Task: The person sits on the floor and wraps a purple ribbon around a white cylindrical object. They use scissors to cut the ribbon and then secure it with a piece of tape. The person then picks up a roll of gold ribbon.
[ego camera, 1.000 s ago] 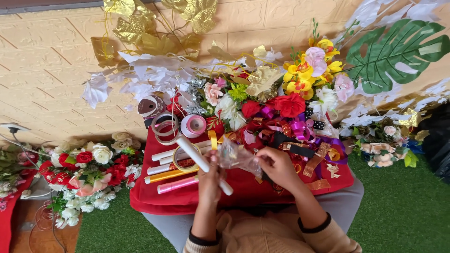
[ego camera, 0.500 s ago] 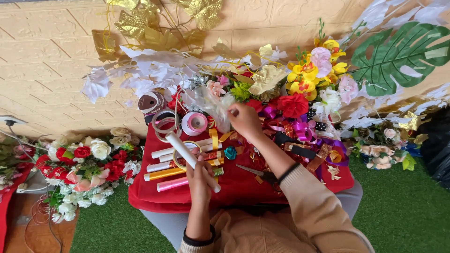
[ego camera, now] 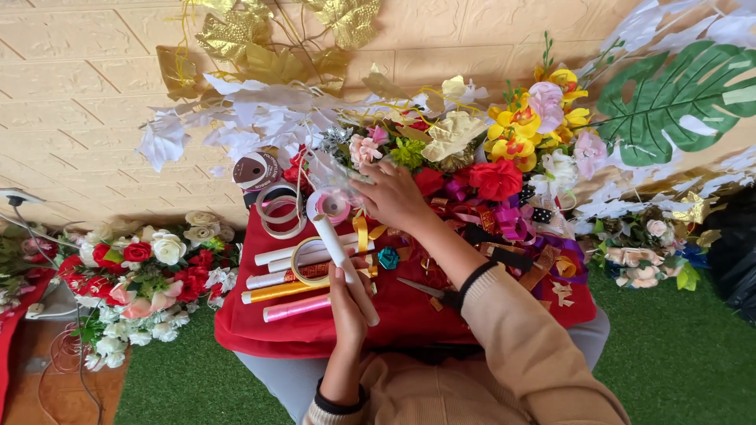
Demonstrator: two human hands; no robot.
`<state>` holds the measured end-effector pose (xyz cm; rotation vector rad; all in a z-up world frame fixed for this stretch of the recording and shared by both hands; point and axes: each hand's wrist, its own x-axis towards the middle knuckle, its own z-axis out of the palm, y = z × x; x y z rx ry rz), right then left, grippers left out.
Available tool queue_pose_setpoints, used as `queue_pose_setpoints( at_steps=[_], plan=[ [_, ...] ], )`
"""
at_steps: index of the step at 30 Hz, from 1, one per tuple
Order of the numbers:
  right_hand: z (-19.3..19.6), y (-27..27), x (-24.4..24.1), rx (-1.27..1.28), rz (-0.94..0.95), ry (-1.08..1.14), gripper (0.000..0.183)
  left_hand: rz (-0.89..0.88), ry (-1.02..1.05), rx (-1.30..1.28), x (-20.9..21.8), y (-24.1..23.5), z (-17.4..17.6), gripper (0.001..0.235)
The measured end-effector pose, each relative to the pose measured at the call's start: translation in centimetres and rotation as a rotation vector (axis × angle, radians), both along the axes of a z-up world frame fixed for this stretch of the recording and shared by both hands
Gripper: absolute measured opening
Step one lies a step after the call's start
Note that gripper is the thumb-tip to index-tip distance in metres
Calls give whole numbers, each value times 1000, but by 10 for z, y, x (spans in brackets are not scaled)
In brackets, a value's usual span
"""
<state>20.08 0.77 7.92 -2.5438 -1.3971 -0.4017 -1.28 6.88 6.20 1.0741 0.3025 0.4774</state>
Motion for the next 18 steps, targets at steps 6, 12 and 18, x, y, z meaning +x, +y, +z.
queue_pose_setpoints(
  at_steps=[6,12,18],
  plan=[
    [43,-30,-4,51,66,82,48,10,-31,95,5,-14,-40,44],
    [87,-95,-34,366,141,202,41,2,-66,200,6,-18,-49,49],
    [66,-175,-39,452,-66,194,33,-38,-82,259,15,-30,-75,49]
  ],
)
